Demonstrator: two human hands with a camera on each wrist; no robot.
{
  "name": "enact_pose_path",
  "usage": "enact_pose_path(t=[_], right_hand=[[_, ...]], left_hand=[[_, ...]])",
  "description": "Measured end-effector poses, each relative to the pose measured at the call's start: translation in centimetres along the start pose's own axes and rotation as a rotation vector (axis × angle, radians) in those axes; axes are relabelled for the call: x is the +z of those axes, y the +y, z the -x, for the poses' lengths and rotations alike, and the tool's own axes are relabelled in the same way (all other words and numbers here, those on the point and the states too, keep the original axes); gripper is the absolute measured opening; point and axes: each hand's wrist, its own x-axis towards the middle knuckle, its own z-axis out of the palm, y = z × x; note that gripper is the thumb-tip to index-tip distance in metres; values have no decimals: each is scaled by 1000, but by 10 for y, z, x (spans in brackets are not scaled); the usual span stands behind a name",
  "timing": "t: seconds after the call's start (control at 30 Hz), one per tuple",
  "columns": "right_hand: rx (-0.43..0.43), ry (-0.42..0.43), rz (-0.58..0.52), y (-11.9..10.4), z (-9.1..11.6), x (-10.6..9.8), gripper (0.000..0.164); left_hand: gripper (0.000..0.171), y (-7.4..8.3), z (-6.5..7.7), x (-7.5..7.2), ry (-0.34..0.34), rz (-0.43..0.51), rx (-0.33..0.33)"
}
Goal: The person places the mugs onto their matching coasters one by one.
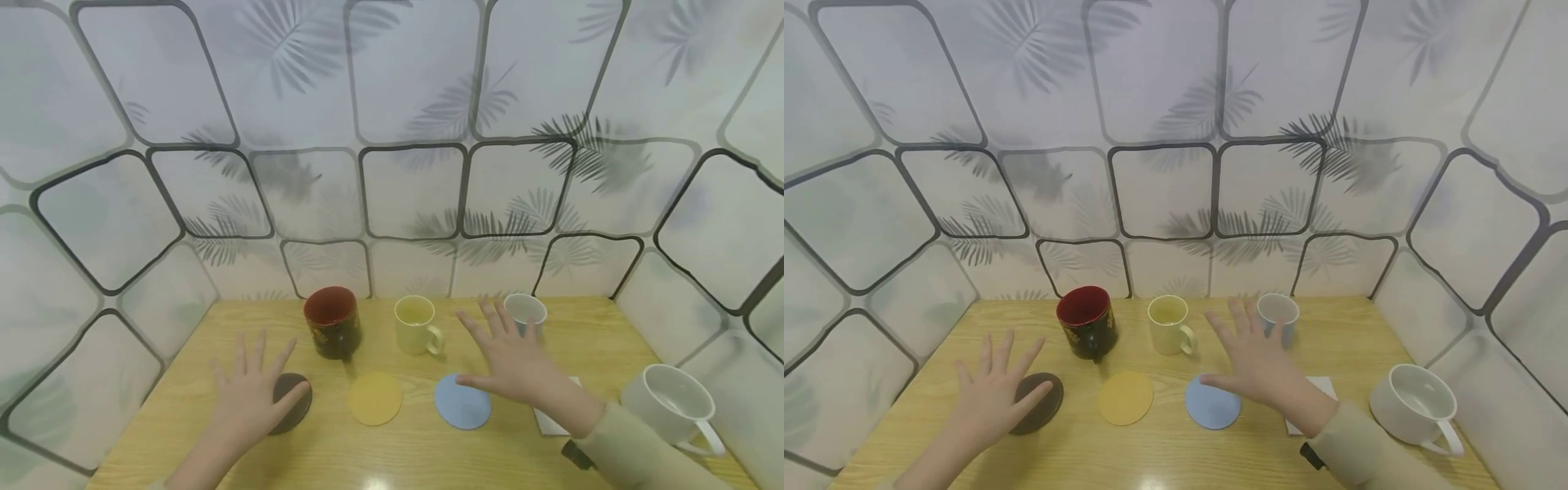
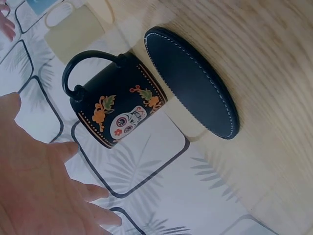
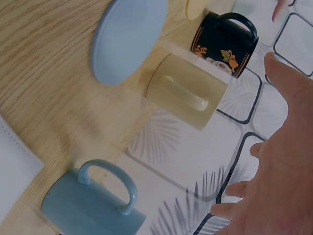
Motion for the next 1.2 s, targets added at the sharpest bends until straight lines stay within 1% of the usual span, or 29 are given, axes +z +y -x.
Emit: enact_pose_path(t=[0.23,0.5,0.63,0.83,1.0,1.2], right_hand=[[-29,0,-67,-12,-8,3,106],[-66,21,-77,-28,-18,9,105],[-77,22,-74,-35,-23,13,104],[-86,-9,-76,-42,-30,18,107],[-89,-37,-90,-48,-35,19,107],[-92,-77,-126,-56,-37,20,104]], left_hand=[[81,-8,3,4,2,2,-17],[83,-21,8,12,-35,31,-48],[83,-26,12,15,-43,28,-57],[81,-34,15,17,-47,40,-83],[81,-41,18,18,-47,15,-94],[82,-51,23,19,-77,2,-124]])
